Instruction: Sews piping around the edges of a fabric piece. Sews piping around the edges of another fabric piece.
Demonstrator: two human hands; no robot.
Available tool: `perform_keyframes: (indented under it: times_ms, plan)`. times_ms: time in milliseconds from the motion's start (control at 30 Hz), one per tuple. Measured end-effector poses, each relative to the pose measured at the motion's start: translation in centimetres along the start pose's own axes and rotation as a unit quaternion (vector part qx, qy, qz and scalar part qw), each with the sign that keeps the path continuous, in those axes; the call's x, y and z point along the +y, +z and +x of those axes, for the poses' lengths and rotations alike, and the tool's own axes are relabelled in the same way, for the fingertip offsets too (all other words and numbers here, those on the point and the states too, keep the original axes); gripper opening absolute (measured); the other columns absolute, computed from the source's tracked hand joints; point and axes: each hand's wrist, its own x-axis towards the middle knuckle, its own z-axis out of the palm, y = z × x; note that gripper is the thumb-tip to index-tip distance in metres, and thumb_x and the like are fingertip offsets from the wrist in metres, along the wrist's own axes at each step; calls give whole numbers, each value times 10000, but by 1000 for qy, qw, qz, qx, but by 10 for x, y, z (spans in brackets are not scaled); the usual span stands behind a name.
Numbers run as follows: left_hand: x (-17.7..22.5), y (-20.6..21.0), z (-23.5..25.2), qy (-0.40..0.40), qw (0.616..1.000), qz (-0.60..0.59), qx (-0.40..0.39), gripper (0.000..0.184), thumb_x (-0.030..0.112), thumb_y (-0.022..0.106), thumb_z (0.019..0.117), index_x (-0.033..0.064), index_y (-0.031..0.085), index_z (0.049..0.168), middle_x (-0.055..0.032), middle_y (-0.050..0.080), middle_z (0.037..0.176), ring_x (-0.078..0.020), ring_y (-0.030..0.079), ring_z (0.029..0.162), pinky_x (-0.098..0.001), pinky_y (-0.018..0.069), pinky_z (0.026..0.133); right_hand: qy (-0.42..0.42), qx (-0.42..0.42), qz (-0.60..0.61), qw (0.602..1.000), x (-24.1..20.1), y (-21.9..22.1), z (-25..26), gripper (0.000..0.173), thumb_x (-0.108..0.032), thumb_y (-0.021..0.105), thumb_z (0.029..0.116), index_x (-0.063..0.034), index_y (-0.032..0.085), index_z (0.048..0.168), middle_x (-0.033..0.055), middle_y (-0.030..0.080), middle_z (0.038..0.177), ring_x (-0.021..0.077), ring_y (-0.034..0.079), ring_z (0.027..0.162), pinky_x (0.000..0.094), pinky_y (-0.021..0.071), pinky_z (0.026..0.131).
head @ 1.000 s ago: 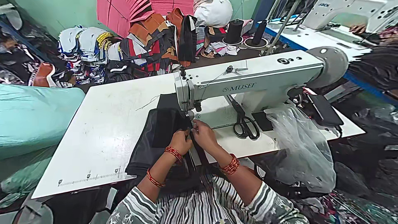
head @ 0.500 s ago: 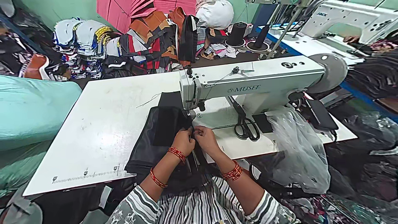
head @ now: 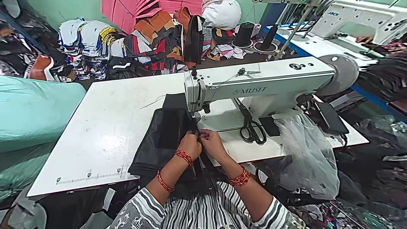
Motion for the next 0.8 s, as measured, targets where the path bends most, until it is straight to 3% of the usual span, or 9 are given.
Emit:
perform_keyframes:
  times_ms: [67,200,533,733,800]
  plan:
    - [-1,0,0,5,1000,2,-3,390,96,492,1022,-86,591,1353,-280,535,1409,-358,569,1291,-444,444,1109,0,-2,-3,1000,0,0,-1,328,26,572,965,78,640,1281,206,700,1139,182,677,948,304,540,866]
    - [2,-1,-3,-1,1000,17,-17,324,100,510,1018,-113,640,1223,-276,522,1415,-352,585,1266,-447,463,1087,2,-23,-39,999,-2,-3,-2,345,18,563,971,63,640,1304,223,674,1178,222,669,986,331,533,897]
    - [-1,2,-7,16,999,21,-22,324,110,526,1008,-113,658,1202,-270,462,1465,-341,575,1270,-420,472,1080,-12,-48,-113,992,-9,-7,-9,355,7,548,978,47,650,1316,230,661,1148,237,648,989,322,511,906]
    - [-10,11,-16,67,998,13,-18,398,195,577,949,-106,670,1191,-297,379,1530,-405,470,1371,-472,429,1120,-9,-117,-224,967,-22,-10,-10,365,-1,492,1005,13,653,1333,253,602,1200,314,609,1098,387,488,977]
    - [-14,10,-22,103,994,33,-23,369,179,577,934,-126,687,1111,-304,434,1469,-408,462,1367,-460,414,1127,-2,-133,-266,955,-27,-6,-12,378,-1,453,1023,23,622,1360,274,557,1265,344,605,1129,413,494,992]
